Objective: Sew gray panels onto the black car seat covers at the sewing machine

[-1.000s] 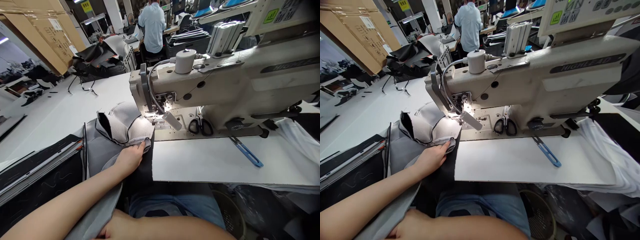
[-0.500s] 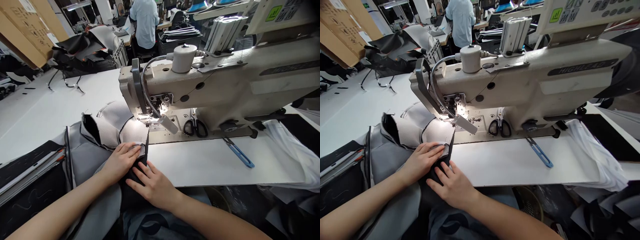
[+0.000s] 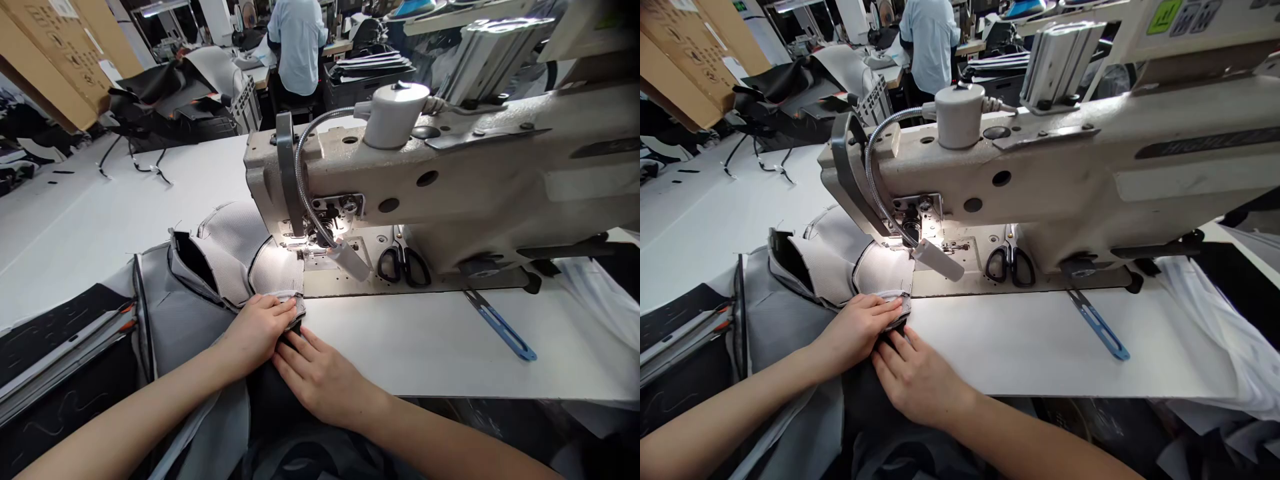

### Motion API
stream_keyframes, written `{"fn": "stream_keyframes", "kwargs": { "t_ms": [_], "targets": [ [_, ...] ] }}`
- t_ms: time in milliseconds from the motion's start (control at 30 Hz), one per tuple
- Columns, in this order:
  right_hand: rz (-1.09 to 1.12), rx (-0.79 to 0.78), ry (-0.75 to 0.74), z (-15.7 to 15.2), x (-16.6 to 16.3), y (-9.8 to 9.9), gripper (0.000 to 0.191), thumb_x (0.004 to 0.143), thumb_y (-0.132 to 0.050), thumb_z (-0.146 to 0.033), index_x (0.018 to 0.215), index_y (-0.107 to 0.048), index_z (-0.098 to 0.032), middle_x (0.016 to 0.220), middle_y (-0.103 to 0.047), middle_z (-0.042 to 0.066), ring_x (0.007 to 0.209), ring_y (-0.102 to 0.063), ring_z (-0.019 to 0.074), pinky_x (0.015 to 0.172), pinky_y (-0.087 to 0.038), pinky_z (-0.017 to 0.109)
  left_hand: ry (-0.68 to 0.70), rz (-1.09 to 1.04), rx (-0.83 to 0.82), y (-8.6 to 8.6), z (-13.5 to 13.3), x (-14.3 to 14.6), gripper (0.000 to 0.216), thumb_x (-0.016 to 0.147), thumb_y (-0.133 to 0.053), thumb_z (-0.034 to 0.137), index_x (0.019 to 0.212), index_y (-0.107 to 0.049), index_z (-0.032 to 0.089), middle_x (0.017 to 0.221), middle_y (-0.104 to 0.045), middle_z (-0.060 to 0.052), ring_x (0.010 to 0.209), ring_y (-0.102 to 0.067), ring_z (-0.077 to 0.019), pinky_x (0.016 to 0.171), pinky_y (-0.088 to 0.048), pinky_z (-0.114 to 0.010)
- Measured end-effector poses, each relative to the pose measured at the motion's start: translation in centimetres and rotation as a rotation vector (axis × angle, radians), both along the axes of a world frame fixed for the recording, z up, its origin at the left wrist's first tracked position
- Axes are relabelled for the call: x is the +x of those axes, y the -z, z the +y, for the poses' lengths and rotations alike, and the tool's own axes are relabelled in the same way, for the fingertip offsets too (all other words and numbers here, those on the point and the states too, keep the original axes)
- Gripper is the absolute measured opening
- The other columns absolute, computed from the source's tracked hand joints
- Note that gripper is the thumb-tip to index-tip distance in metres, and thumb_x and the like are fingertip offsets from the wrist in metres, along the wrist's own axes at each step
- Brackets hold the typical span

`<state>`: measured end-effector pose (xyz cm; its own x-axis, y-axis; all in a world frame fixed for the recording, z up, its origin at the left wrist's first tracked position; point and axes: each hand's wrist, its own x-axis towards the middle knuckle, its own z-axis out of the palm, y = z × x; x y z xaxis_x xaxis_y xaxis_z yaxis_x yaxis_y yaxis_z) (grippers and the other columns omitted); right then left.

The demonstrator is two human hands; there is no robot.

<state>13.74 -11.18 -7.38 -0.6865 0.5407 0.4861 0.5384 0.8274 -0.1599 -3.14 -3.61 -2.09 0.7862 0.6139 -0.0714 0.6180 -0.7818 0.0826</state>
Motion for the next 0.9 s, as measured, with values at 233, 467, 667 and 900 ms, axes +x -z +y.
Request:
{"fn": "stream_keyframes", "kwargs": {
  "t_ms": [233, 467, 667, 900],
  "targets": [
    [-0.096, 0.011, -0.015, 2.3, 1.9, -0.4, 0.039, 0.091, -0.043, -0.013, 0.128, -0.052, -0.004, 0.128, -0.056, 0.016, 0.125, -0.047, 0.0324, 0.104, -0.043, 0.046, 0.008, 0.044, 0.035, -0.3, 2.7, 1.2, 0.045, 0.078, -0.043, 0.003, 0.118, -0.060, 0.016, 0.128, -0.059, -0.007, 0.101, -0.059, -0.0225, 0.082, -0.047, -0.037],
    [-0.103, 0.047, -0.062, 5.6, 3.4, -0.4, 0.037, 0.091, -0.042, -0.008, 0.124, -0.056, -0.004, 0.123, -0.059, 0.018, 0.121, -0.051, 0.0320, 0.101, -0.046, 0.044, -0.010, 0.074, 0.044, -0.8, 5.2, 2.4, 0.046, 0.076, -0.040, 0.000, 0.115, -0.061, 0.015, 0.121, -0.064, -0.006, 0.101, -0.059, -0.0224, 0.081, -0.046, -0.036],
    [0.007, -0.114, -0.072, 7.2, 4.2, -0.2, 0.041, 0.086, -0.040, -0.006, 0.124, -0.056, -0.007, 0.130, -0.057, 0.011, 0.128, -0.044, 0.0268, 0.107, -0.041, 0.041, -0.043, 0.072, 0.061, -0.4, 6.2, 2.6, 0.041, 0.078, -0.042, 0.002, 0.112, -0.062, 0.015, 0.118, -0.064, -0.007, 0.103, -0.058, -0.0233, 0.084, -0.044, -0.037],
    [0.047, -0.137, -0.010, 7.1, 4.0, -0.1, 0.042, 0.084, -0.040, -0.005, 0.122, -0.058, -0.009, 0.129, -0.058, 0.010, 0.125, -0.048, 0.0227, 0.106, -0.041, 0.042, -0.068, 0.076, 0.023, -0.3, 6.2, 2.7, 0.033, 0.080, -0.047, 0.005, 0.106, -0.064, 0.017, 0.114, -0.066, -0.006, 0.098, -0.059, -0.0231, 0.082, -0.044, -0.037]
  ]
}}
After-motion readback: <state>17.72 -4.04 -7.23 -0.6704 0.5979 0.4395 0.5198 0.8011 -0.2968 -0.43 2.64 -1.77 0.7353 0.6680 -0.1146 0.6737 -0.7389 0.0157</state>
